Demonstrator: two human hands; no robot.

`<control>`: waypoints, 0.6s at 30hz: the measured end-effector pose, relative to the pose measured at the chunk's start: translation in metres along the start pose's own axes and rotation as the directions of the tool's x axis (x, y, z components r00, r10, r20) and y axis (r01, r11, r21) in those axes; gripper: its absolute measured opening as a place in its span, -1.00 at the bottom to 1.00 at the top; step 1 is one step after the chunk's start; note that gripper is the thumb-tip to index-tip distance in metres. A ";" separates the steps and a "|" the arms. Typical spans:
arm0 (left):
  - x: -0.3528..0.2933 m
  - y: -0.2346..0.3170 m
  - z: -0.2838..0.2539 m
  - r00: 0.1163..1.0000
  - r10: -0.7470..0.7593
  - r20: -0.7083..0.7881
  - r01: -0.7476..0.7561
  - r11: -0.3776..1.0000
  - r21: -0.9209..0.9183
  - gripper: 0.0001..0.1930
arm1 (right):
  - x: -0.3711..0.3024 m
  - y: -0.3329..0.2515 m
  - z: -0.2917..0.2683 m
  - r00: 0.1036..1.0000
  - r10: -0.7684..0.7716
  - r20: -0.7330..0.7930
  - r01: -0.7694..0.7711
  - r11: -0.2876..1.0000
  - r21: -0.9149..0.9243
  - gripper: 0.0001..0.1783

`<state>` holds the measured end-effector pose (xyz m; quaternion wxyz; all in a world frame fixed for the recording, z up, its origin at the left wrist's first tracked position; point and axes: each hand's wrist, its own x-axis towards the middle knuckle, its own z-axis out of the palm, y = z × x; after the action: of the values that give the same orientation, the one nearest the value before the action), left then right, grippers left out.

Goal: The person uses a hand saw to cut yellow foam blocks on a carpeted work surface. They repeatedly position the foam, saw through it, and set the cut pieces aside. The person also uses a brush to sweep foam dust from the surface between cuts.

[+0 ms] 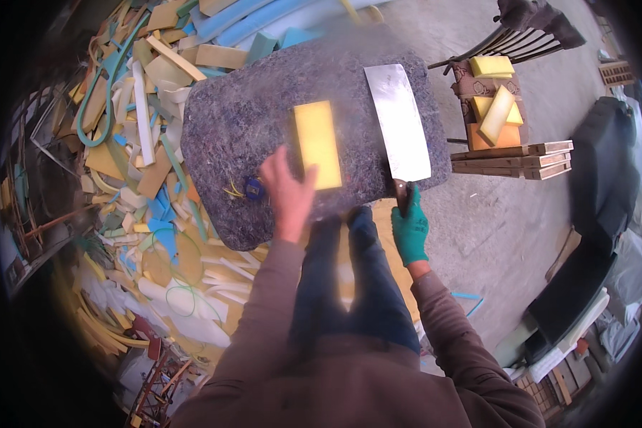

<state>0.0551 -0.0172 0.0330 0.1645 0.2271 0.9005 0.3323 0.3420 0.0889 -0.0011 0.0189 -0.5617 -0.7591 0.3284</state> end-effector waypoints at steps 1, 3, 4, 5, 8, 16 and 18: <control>-0.001 -0.015 -0.017 0.993 0.083 -0.085 -0.064 0.976 0.206 -0.15 | 0.003 0.005 -0.003 1.000 -0.012 -0.026 0.012 1.000 0.019 -0.07; -0.003 -0.041 -0.045 0.994 0.038 -0.102 0.009 0.904 0.427 -0.22 | 0.011 0.012 -0.008 1.000 -0.006 -0.029 0.007 0.999 0.033 -0.13; -0.004 -0.051 -0.052 0.993 -0.036 -0.110 0.084 0.880 0.468 -0.27 | 0.015 0.014 -0.010 1.000 -0.002 -0.008 0.002 1.000 0.028 -0.15; -0.001 -0.060 -0.058 0.997 -0.057 -0.042 0.070 0.891 0.448 -0.31 | 0.019 0.015 -0.012 1.000 0.016 0.014 -0.016 1.000 0.014 -0.18; 0.007 -0.074 -0.062 0.996 -0.050 0.071 0.022 0.937 0.350 -0.42 | 0.025 0.014 -0.014 0.999 0.010 0.039 -0.009 1.000 -0.011 -0.20; 0.016 -0.040 -0.038 0.909 -0.268 0.319 0.355 0.899 -0.256 -0.78 | 0.028 0.021 -0.017 0.982 -0.130 -0.137 0.117 0.989 -0.095 -0.55; 0.016 -0.030 -0.026 0.853 -0.307 0.422 0.425 0.877 -0.222 -0.79 | 0.028 0.023 -0.021 0.981 -0.118 -0.152 0.109 0.992 -0.065 -0.59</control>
<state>0.0208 -0.0427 0.0288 0.4273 0.0801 0.8161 0.3808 0.3593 0.1262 -0.0058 0.0811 -0.5417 -0.7951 0.2604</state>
